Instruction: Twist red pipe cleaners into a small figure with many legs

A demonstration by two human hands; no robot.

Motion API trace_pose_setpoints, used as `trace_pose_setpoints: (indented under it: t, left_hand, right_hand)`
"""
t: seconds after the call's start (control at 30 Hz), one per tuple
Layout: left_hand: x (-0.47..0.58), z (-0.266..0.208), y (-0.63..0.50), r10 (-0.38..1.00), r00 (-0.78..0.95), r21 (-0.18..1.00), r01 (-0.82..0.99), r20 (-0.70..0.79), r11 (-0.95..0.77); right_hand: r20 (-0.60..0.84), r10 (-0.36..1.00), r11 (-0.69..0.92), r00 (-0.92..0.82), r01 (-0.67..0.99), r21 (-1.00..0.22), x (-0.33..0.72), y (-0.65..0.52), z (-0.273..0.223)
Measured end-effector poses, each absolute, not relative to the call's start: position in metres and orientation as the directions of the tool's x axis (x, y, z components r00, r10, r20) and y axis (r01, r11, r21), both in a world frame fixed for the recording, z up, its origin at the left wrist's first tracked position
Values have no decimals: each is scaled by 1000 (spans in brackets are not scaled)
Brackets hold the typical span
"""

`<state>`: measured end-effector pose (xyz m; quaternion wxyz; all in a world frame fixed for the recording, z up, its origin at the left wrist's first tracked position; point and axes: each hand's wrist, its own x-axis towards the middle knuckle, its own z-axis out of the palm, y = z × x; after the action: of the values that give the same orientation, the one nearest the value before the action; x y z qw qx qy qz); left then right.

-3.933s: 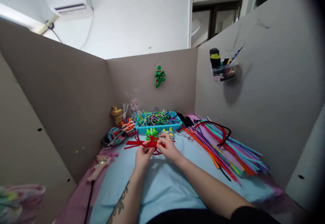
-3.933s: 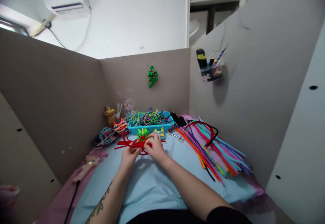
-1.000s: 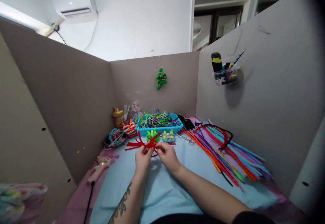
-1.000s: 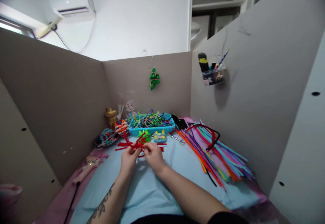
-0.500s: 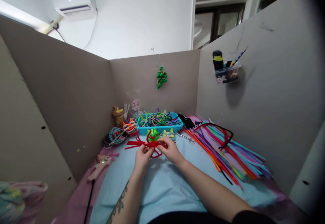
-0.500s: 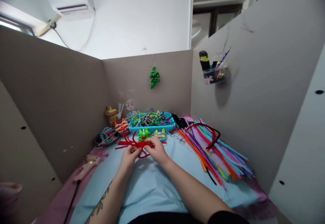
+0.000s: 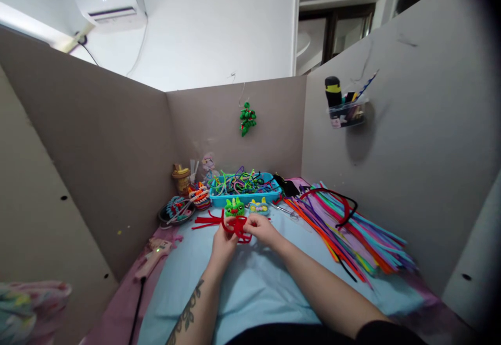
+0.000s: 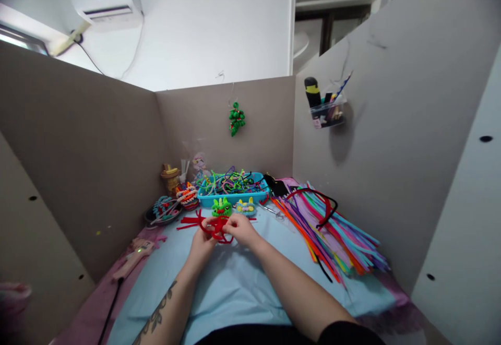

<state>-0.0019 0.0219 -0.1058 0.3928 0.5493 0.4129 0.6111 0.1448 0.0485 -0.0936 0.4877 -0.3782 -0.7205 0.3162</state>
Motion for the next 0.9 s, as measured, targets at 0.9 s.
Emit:
trace_pose_setpoints:
  t: [0.9]
  left_hand:
    - [-3,-104,20,973,39,951,-223,227,-212]
  right_hand:
    - [409,898,425,-165,80,-902,147,56,-103]
